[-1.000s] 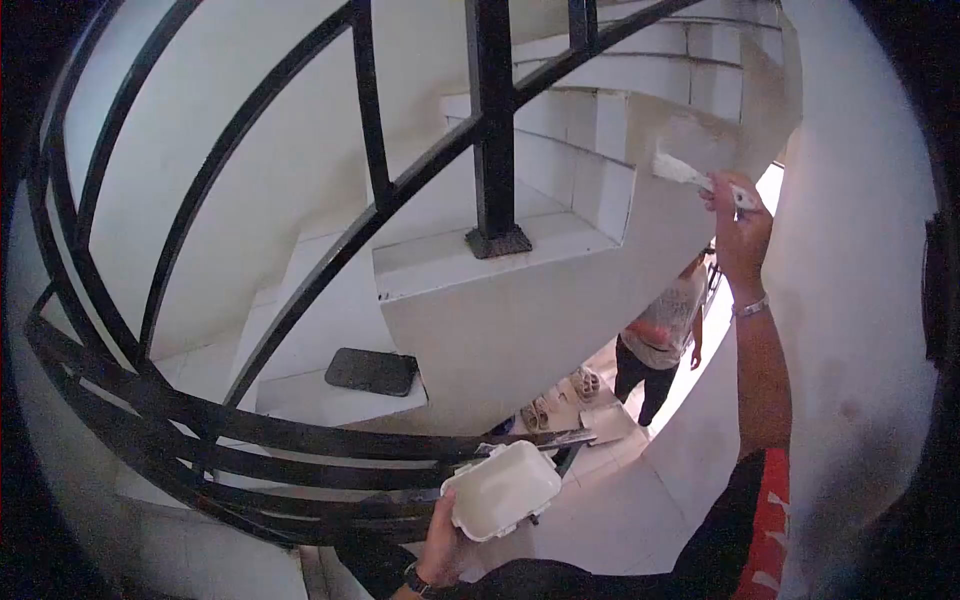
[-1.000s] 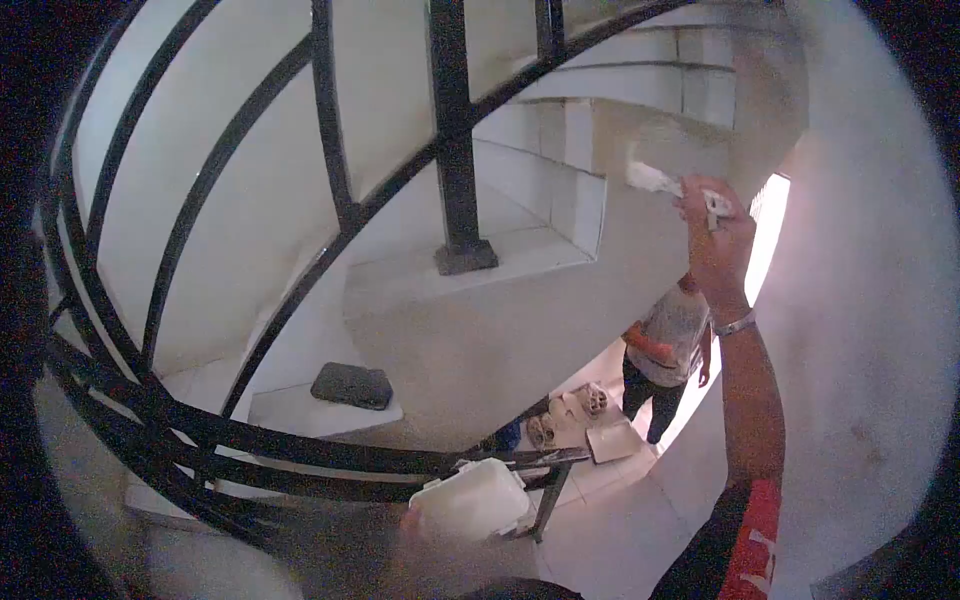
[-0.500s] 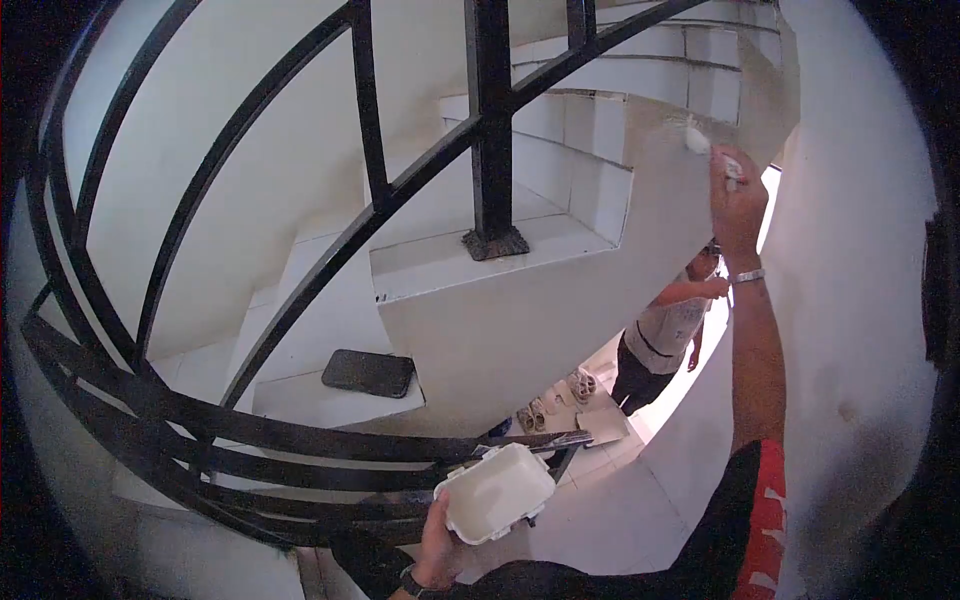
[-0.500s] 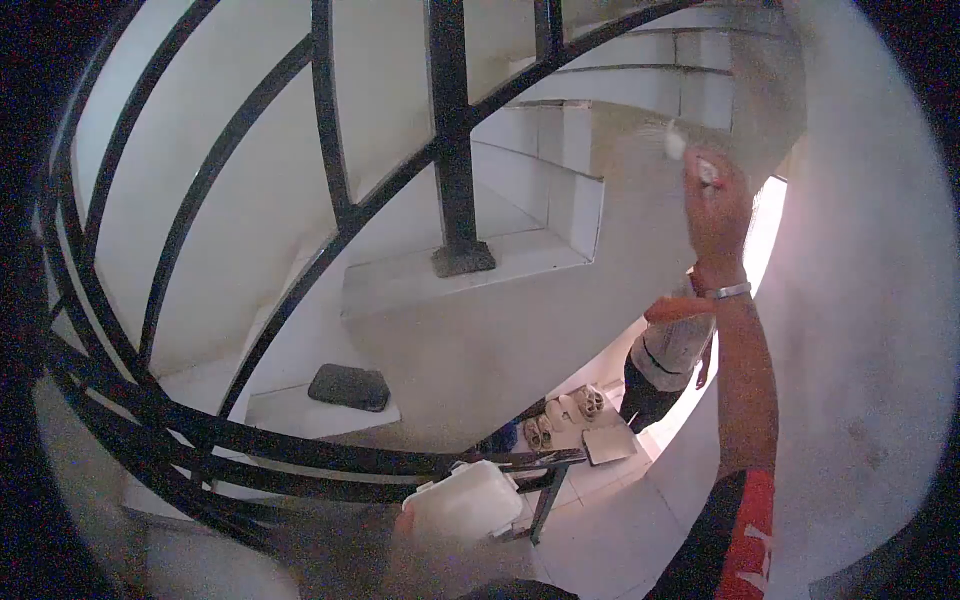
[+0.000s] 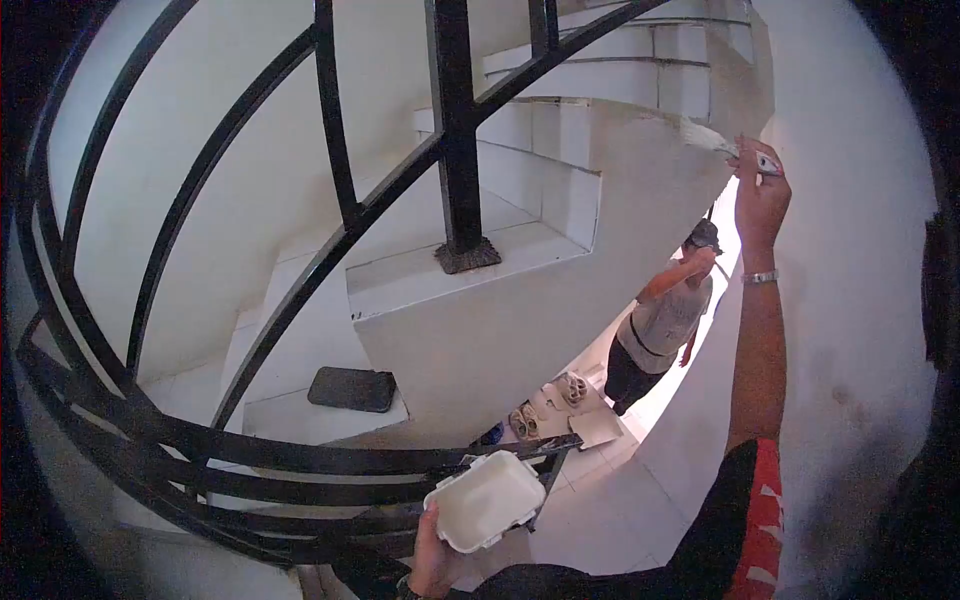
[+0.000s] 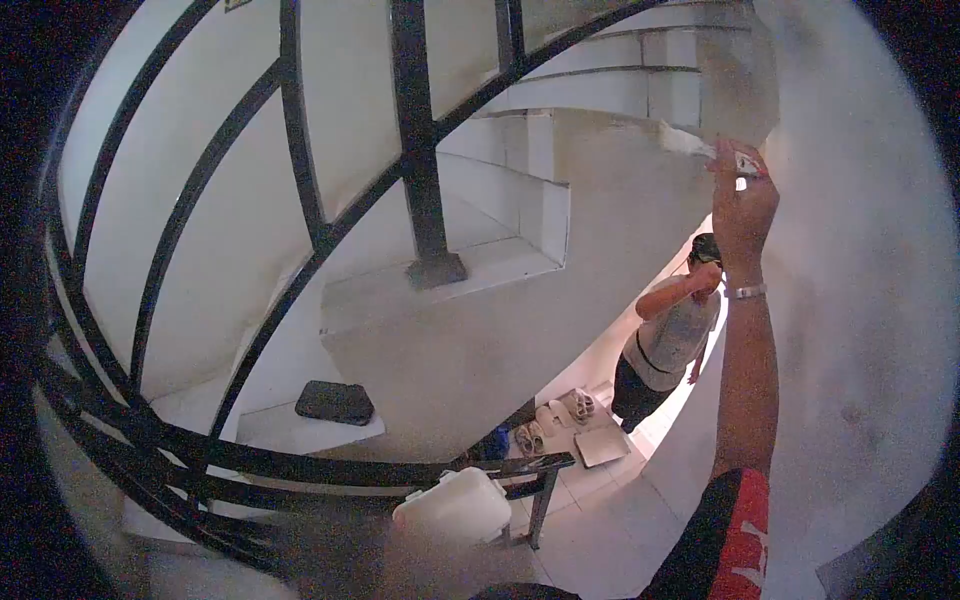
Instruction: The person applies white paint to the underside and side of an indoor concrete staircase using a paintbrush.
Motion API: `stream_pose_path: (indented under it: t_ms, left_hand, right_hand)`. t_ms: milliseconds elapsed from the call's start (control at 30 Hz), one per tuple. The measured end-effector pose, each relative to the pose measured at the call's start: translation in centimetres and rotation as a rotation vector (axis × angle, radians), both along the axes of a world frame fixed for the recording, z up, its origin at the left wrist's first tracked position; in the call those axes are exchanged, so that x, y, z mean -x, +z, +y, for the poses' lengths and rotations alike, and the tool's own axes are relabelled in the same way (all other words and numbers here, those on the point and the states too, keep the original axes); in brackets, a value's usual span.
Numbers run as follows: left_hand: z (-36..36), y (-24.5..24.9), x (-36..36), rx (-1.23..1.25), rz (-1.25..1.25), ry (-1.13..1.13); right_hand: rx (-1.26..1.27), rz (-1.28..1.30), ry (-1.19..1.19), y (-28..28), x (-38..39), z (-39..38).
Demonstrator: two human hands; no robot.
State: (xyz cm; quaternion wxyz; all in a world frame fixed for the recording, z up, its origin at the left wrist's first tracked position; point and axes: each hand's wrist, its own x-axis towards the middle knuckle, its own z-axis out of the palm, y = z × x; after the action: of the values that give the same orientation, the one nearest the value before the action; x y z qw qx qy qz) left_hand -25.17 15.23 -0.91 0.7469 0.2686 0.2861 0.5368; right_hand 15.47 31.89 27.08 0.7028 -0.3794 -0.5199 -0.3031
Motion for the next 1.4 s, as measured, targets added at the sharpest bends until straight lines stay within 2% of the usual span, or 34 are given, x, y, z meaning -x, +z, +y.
stream_pose_path:
  t_ms: [133,233,267,333,367,433,500,600,633,700,767,800,833,900,933,1000,1033,1067,1100,1133,1200,1300,1333,1400]
  left_hand:
    - [-0.1,-0.1,-0.1,0.022,0.024,0.021]
    - [-0.1,-2.0,0.7,-0.023,0.055,0.044]
    - [0.0,-2.3,0.7,-0.050,0.069,0.042]
    - [0.1,-2.1,0.8,-0.078,0.085,0.038]
    - [0.0,-1.5,0.9,-0.064,0.069,0.013]
    - [0.1,-1.4,0.8,-0.048,0.057,-0.012]
    - [0.2,-2.3,0.6,-0.047,0.086,0.055]
    - [0.1,-2.2,0.7,-0.017,0.053,0.033]
    - [0.9,-4.1,1.1,-0.017,0.053,0.034]
    - [3.2,-9.7,2.0,-0.220,0.257,-0.036]
    - [2.8,-8.5,1.8,-0.265,0.323,-0.063]
    - [2.4,-7.4,1.8,-0.310,0.391,-0.091]
    - [1.6,-5.1,1.4,-0.310,0.389,-0.093]
    - [-0.3,-0.6,0.5,0.016,0.074,0.051]
    - [0.6,-2.8,0.9,0.015,0.075,0.048]
    - [3.1,-9.2,2.1,-0.236,0.408,-0.050]
    - [2.1,-6.8,1.7,-0.235,0.410,-0.053]
    - [0.3,-2.3,0.8,-0.123,0.249,-0.017]
    - [-0.5,0.1,0.3,-0.014,0.086,0.019]
    - [-0.3,-0.3,0.3,-0.016,0.086,0.020]
    - [0.3,-1.5,0.4,-0.023,0.134,0.062]
    - [-0.5,-0.2,-0.1,0.000,0.081,0.037]
    - [-0.4,-0.5,-0.1,0.002,0.083,0.036]
    - [0.6,-2.3,0.3,-0.062,0.317,0.024]
  right_hand:
    - [0.104,-0.052,-0.097,-0.9,-1.8,1.7]
    - [0.159,-0.051,0.102,-2.4,1.9,2.1]
    - [0.157,-0.050,0.102,-2.8,3.4,1.8]
    - [0.124,-0.120,0.334,-3.3,5.9,0.5]
    - [0.122,-0.119,0.333,-3.4,6.1,0.0]
    - [0.106,-0.040,0.553,-3.6,6.3,-0.6]
    - [0.102,0.001,0.570,-3.4,5.2,-0.5]
    - [0.130,0.071,0.549,-3.2,2.2,0.9]
    - [0.162,0.102,0.511,-3.3,0.8,1.8]
    - [0.141,0.136,0.534,-3.6,-2.5,3.3]
    - [0.127,0.188,0.281,-3.9,-5.1,3.5]
    - [0.206,0.164,0.179,-3.7,-6.0,2.4]
    - [0.206,0.163,0.176,-3.7,-5.9,2.0]
    - [-0.011,0.174,0.154,-3.9,-5.8,1.6]
    - [-0.028,0.163,0.148,-3.9,-5.7,1.5]
    - [0.035,0.107,0.099,-4.2,-4.8,1.9]
    - [0.098,0.049,0.054,-4.5,-4.0,2.3]
    - [0.138,0.002,0.096,-4.9,-3.1,2.6]
    - [0.100,-0.121,0.032,-5.2,-1.5,2.7]
    - [0.090,-0.124,0.152,-5.5,0.9,2.3]
    - [0.100,-0.150,0.213,-6.1,4.5,1.2]
    - [0.140,-0.250,0.331,-6.0,7.8,-1.8]
    - [0.194,-0.155,0.459,-6.4,8.0,-2.1]
    - [0.128,-0.114,0.501,-6.9,6.6,-1.7]
